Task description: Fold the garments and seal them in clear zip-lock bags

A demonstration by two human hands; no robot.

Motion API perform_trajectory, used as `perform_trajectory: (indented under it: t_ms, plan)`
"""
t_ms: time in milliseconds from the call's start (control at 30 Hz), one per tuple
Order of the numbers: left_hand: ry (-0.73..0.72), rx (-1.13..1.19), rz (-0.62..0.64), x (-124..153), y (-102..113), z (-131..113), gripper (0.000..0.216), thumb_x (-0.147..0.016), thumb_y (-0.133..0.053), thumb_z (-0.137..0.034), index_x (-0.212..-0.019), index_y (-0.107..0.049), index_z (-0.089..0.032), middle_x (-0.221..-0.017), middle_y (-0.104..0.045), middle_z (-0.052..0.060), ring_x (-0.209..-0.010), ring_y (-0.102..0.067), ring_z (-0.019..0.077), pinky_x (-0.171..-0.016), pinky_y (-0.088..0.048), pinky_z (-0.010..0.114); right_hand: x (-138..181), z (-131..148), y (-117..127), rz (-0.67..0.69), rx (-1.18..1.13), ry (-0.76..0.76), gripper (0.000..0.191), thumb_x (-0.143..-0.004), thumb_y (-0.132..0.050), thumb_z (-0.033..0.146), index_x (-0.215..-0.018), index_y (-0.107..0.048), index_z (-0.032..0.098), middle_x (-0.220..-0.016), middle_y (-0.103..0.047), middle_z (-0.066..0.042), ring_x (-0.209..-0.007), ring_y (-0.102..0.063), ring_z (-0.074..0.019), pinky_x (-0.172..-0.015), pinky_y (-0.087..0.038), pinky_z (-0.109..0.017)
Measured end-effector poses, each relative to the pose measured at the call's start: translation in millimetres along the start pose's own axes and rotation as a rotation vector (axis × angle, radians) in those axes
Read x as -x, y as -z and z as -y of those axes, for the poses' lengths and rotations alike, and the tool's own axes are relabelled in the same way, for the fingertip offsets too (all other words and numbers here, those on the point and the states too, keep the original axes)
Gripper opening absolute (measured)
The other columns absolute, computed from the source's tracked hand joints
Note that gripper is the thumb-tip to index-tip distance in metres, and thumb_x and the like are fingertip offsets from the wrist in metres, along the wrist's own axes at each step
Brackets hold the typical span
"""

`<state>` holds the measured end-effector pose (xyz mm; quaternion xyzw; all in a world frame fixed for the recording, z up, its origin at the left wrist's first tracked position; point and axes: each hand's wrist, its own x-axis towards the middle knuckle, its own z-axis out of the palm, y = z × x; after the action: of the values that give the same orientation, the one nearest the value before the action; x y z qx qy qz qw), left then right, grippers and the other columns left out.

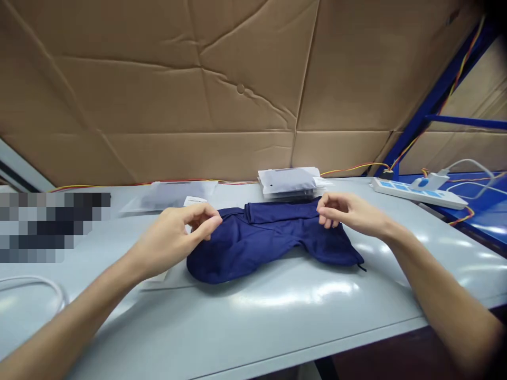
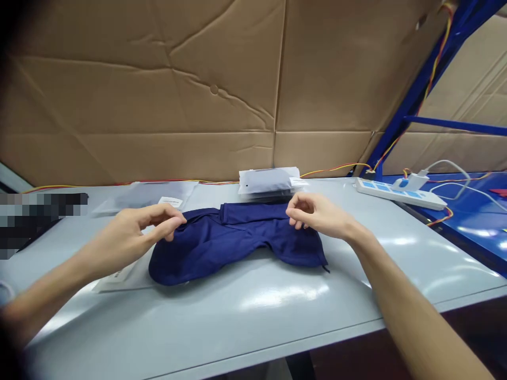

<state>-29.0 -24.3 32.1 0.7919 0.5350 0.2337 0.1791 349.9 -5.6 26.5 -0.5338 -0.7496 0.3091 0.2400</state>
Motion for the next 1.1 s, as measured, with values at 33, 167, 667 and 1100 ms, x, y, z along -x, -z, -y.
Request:
perform_trajectory:
  t_ms: [33,167,667,1100]
  plan:
    - [-0.04,-0.042,-0.064,-2,-6,1,0.04,-0.097,-0.046,-0.059,-0.093,-0.068,-0.026,-0.086,-0.072,0.0,-0.082,-0.066,0.0214,-0.076,-0.052,0.034,-4,-3,-5,-0.098,0.099,0.029,0.03,-0.091,-0.058,0.052,-0.086,-0.061,0.022,-0.086,-0.074,-0.006,-0.078,-0.068,-0.0219,-0.073,-0.053,-0.036]
    - [-0.208,-0.195,-0.068,-6,-26,10,0.046,-0.097,-0.048,-0.06,-0.121,-0.064,-0.025,-0.128,-0.066,0.007,-0.119,-0.06,0.0286,-0.104,-0.048,0.044,-13,-12,-19,-0.203,0.43,0.171,0.021,-0.089,-0.061,0.043,-0.092,-0.066,0.023,-0.105,-0.072,-0.008,-0.104,-0.063,-0.0269,-0.094,-0.05,-0.041]
    - [-0.245,-0.361,0.162,-3,-23,30,0.063,-0.096,-0.05,-0.06,-0.148,-0.051,-0.024,-0.152,-0.051,0.01,-0.138,-0.048,0.0314,-0.115,-0.041,0.049,-13,-20,-19,0.021,0.431,0.127,0.056,-0.084,-0.066,0.061,-0.124,-0.063,0.022,-0.129,-0.063,-0.012,-0.122,-0.057,-0.0301,-0.107,-0.046,-0.044]
    - [-0.325,-0.339,0.136,-1,-36,11,0.049,-0.101,-0.046,-0.054,-0.14,-0.059,-0.027,-0.146,-0.058,0.005,-0.139,-0.046,0.0285,-0.116,-0.042,0.048,-6,-15,-18,0.077,0.359,0.09,0.071,-0.077,-0.07,0.069,-0.133,-0.06,0.027,-0.142,-0.055,-0.011,-0.129,-0.055,-0.033,-0.112,-0.044,-0.049]
